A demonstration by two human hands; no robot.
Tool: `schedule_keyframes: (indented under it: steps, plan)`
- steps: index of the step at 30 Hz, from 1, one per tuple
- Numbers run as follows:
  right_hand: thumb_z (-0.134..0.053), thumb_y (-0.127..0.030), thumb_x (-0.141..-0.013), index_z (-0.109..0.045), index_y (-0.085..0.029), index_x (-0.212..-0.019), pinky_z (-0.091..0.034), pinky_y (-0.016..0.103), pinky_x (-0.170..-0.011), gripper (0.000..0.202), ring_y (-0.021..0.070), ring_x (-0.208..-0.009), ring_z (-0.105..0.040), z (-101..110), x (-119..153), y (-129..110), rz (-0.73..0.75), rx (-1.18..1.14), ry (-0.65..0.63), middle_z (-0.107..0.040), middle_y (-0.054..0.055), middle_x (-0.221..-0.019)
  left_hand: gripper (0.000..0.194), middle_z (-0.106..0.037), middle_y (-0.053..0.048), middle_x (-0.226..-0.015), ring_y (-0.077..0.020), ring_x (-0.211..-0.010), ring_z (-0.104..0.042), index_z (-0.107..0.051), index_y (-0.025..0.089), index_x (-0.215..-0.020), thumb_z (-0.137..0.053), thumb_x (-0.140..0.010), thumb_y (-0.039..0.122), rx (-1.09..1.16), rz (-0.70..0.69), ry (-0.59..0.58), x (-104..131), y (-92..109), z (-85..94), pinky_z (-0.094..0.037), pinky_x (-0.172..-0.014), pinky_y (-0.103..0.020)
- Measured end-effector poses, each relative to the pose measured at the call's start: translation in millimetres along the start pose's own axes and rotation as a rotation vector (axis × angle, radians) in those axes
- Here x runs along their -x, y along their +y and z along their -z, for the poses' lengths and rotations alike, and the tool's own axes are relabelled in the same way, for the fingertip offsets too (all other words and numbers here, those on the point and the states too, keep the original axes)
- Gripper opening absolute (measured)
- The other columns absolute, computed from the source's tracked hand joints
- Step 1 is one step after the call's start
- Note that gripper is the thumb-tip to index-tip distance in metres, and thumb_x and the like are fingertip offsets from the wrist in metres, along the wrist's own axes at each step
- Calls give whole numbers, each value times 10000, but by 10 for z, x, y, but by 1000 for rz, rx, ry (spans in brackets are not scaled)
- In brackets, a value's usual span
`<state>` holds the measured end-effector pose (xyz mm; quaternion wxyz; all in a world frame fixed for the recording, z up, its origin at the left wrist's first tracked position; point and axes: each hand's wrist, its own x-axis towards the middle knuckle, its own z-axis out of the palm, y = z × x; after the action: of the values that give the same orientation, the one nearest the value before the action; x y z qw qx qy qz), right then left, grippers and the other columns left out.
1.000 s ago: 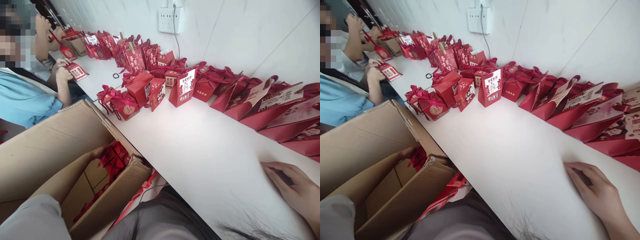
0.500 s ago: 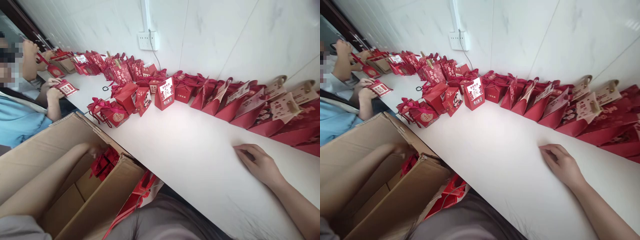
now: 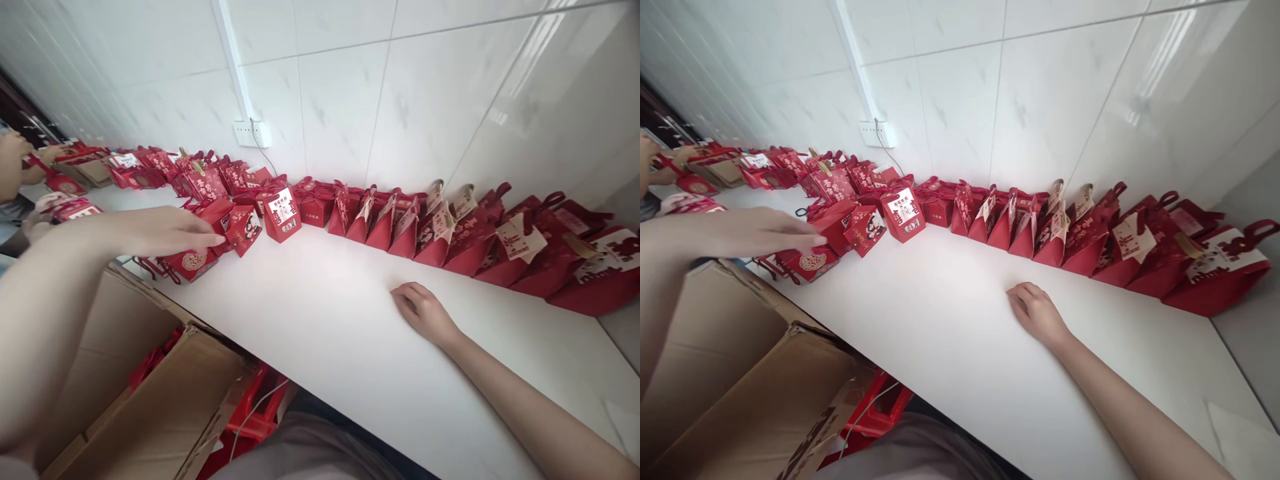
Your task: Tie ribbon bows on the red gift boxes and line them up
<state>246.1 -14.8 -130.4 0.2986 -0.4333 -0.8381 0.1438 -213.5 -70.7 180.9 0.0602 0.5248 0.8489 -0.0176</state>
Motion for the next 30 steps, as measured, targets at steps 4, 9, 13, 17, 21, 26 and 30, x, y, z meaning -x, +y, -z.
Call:
schedule_keyframes:
  steps: [4,9,13,17,21,26,30]
  plan:
    - [-464,-271,-962,-640,-232,-1087,-501,448,-912,220,260,-996,-628,16,-33,9,27,-36,2,-641,94,-1074,481,-698,0,-991,-143,-965,-657,-719,118,-1062,-654,-785,505,25,-472,-277,-558,802,-179,-445,-865,-206]
    - [-487,-240,-940,-649,-235,-1090,-504,444,-907,220,252,-996,-626,33,-73,23,35,-63,6,-641,90,-1079,168,-731,-61,-825,-206,-810,-687,-744,133,-834,-725,-731,265,538,-409,-33,-1314,1540,-963,-524,-775,-272]
    - [-496,-216,-934,-636,-236,-1104,-491,445,-924,222,246,-1023,-616,32,-90,22,25,-71,-4,-633,84,-1093,223,-698,-106,-1062,-205,-992,-656,-675,133,-1029,-575,-832,161,664,-379,306,-1511,1833,-1755,-498,-946,-321]
    - [-504,-205,-931,-630,-244,-1111,-484,446,-939,223,240,-1037,-613,25,-111,11,10,-84,-6,-629,78,-1103,404,-485,-197,-1338,-228,-1202,-557,-492,121,-1263,-558,-872,201,776,-334,552,-1594,1957,-2301,-502,-963,-350]
    - [-505,-201,-930,-630,-258,-1112,-488,443,-943,229,232,-1032,-618,32,-136,-7,0,-101,-4,-629,72,-1108,449,-396,-175,-1393,-225,-1353,-408,-421,161,-1303,-570,-892,260,797,-346,670,-1811,2062,-2347,-383,-1111,-360]
    - [-507,-207,-931,-630,-268,-1118,-489,446,-953,232,231,-1035,-617,45,-149,-10,-18,-140,-22,-625,70,-1115,700,-384,-202,-1359,-337,-1354,-366,-401,104,-1324,-739,-761,347,735,-272,638,-2153,2199,-2141,-298,-1155,-456]
    - [-511,-202,-926,-630,-279,-1116,-483,444,-966,237,229,-1050,-610,39,-150,-3,-40,-164,-35,-618,63,-1121,805,-317,-240,-1367,-385,-1319,-378,-373,67,-1346,-776,-717,367,702,-166,629,-2282,2255,-2139,-322,-1116,-485]
